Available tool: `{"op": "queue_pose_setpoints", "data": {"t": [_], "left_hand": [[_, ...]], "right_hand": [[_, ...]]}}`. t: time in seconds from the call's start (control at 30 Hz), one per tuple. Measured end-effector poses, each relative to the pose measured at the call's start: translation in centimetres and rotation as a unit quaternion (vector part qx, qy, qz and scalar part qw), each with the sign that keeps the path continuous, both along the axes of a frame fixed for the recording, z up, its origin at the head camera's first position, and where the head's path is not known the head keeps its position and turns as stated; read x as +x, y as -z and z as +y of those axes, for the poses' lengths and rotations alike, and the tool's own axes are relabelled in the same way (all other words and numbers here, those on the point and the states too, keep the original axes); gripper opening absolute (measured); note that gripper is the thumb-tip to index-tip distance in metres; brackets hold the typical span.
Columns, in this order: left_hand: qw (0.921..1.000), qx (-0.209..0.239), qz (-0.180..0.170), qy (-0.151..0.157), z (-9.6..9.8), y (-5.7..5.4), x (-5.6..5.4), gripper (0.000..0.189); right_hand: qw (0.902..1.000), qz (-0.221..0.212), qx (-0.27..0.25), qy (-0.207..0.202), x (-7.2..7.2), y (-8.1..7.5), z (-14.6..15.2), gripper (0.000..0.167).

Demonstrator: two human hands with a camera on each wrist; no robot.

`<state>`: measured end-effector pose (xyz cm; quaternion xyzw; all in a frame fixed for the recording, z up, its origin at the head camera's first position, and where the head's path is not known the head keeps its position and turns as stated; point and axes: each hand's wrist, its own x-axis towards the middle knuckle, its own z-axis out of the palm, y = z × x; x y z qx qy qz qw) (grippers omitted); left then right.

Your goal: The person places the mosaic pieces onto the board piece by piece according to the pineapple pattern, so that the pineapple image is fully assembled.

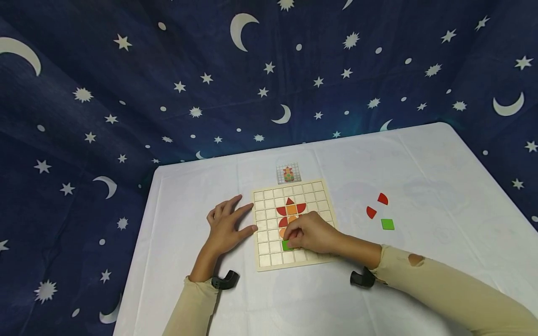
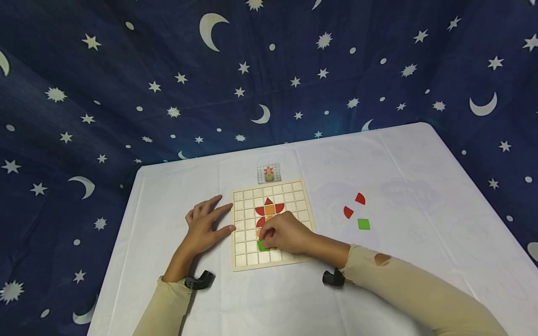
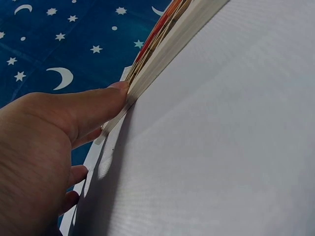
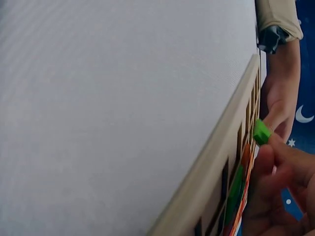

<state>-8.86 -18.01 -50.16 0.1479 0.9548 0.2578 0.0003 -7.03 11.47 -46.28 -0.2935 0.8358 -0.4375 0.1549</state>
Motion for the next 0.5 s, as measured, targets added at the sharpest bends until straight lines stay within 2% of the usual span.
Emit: {"op": "queue_pose_setpoints", "data": {"t": [0.27, 0.5], "left_hand": [[1.0000, 0.000, 0.001, -0.001, -0.01, 0.00, -0.03, 0.065], [1.0000, 0.002, 0.000, -0.002, 0.05, -0.02, -0.01, 0.065]], "right_hand": [[0.9972, 0.061, 0.044, 0.006, 0.18, 0.11, -0.74, 0.009], [0.9922, 0.092, 0.084, 0.009, 0.14, 0.32, -0.86, 0.007]]}}
